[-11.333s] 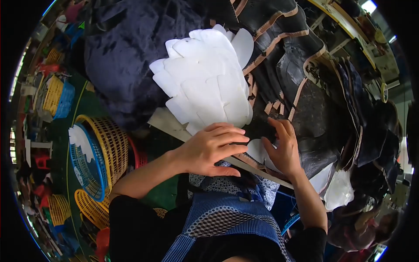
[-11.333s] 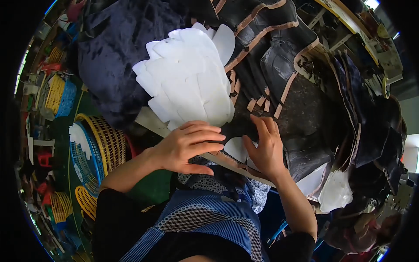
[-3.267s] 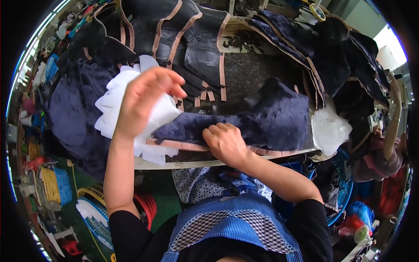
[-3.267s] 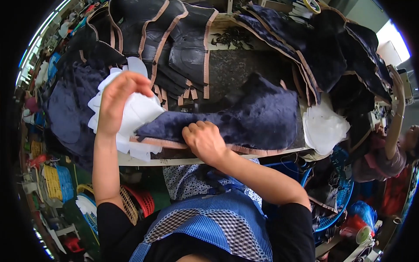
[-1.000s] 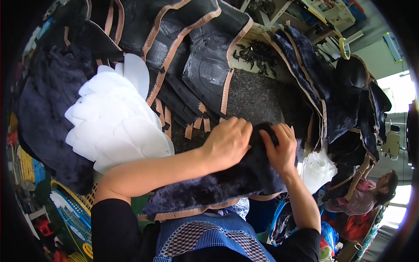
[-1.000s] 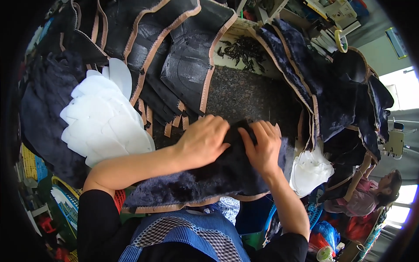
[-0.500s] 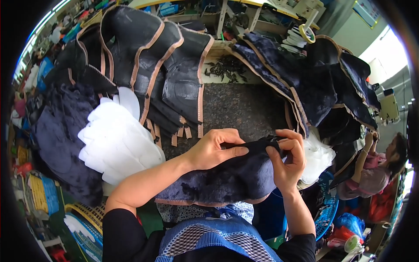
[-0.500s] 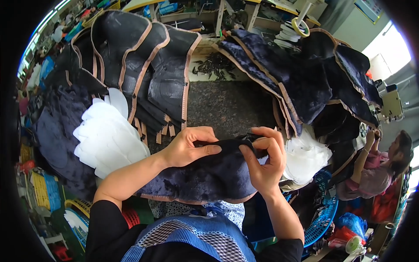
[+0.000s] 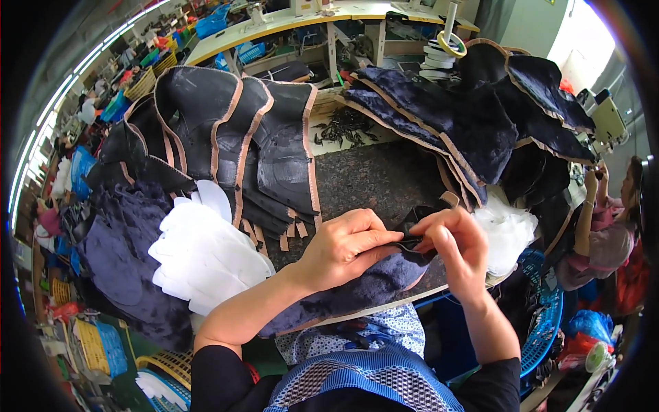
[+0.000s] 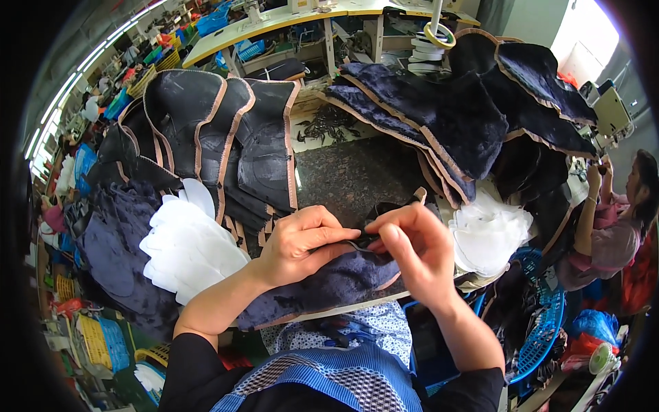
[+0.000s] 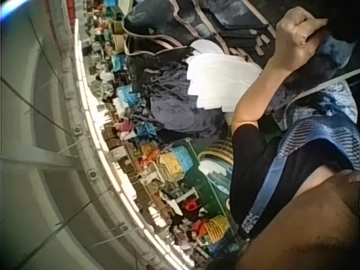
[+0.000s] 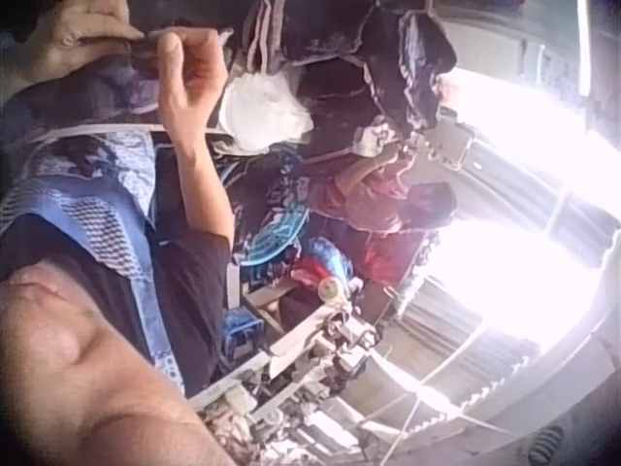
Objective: Assembling shoe components by inserting white foam padding into leather upper sections.
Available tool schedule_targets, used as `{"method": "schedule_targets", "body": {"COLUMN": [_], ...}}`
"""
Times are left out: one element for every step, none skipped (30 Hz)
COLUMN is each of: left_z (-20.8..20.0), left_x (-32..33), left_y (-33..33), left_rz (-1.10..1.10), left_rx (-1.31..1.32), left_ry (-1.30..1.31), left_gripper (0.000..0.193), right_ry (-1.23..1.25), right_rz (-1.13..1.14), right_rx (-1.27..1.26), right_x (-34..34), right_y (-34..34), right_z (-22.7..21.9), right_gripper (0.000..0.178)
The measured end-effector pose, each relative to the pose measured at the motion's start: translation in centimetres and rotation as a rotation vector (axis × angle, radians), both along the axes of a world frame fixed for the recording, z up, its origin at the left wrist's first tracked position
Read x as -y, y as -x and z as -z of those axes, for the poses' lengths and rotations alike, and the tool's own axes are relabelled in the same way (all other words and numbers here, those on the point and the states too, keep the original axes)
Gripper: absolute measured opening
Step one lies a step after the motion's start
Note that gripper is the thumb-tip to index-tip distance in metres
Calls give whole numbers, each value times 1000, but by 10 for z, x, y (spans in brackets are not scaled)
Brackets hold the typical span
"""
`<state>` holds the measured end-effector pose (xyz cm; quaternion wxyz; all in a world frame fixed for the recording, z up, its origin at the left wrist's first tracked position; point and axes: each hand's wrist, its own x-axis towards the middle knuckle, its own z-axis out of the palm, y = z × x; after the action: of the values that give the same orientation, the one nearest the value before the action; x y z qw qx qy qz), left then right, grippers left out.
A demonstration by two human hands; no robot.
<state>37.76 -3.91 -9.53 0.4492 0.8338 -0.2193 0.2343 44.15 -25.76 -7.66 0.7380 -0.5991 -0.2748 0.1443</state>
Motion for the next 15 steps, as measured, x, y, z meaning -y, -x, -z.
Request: {"method": "schedule_targets", "body": {"left_z": [0, -2, -3, -4, -5, -4, -3, -3, -3, -2, -2, 0, 2, 4, 5], "left_x": [1, 1, 1, 1, 1, 0, 0, -1, -2, -4, -6, -8, -10, -11, -13], "left_y": [-1, -1, -1, -1, 0, 0, -1, -2, -3, -3, -2, -3, -4, -6, -7], "left_rz": [5, 14, 6, -6, -3, 35, 68, 66, 139, 210, 246, 241, 287, 333, 333], "left_rx": [42, 41, 38, 36, 39, -33, -102, -95, -186, -280, -346, -340, -391, -442, -438], "left_ry": [-41, -44, -58, -69, -69, 12, 90, 89, 182, 277, 330, 330, 375, 419, 419], "left_gripper": [32, 32, 28, 24, 24, 23, 21, 21, 20, 19, 18, 18, 17, 17, 17], "right_ry": [67, 163, 260, 347, 347, 379, 408, 388, 387, 410, 432, 447, 449, 455, 460], "right_rz": [11, -53, -118, -113, -109, -142, -180, -189, -190, -233, -276, -309, -310, -336, -362], "right_rx": [-36, 99, 235, 290, 292, 436, 584, 631, 639, 642, 645, 669, 675, 677, 678], "right_x": [-2, 0, 2, 0, 0, 1, 2, 1, 2, 1, 1, 0, -1, -1, -2], "right_y": [-4, -11, -17, -17, -21, -26, -29, -30, -31, -32, -32, -34, -34, -35, -37], "right_z": [-6, -10, -13, -24, -27, -30, -31, -33, -37, -41, -45, -49, -50, -50, -49], "right_gripper": [14, 14, 13, 11, 11, 12, 12, 13, 13, 12, 12, 11, 11, 11, 11]}}
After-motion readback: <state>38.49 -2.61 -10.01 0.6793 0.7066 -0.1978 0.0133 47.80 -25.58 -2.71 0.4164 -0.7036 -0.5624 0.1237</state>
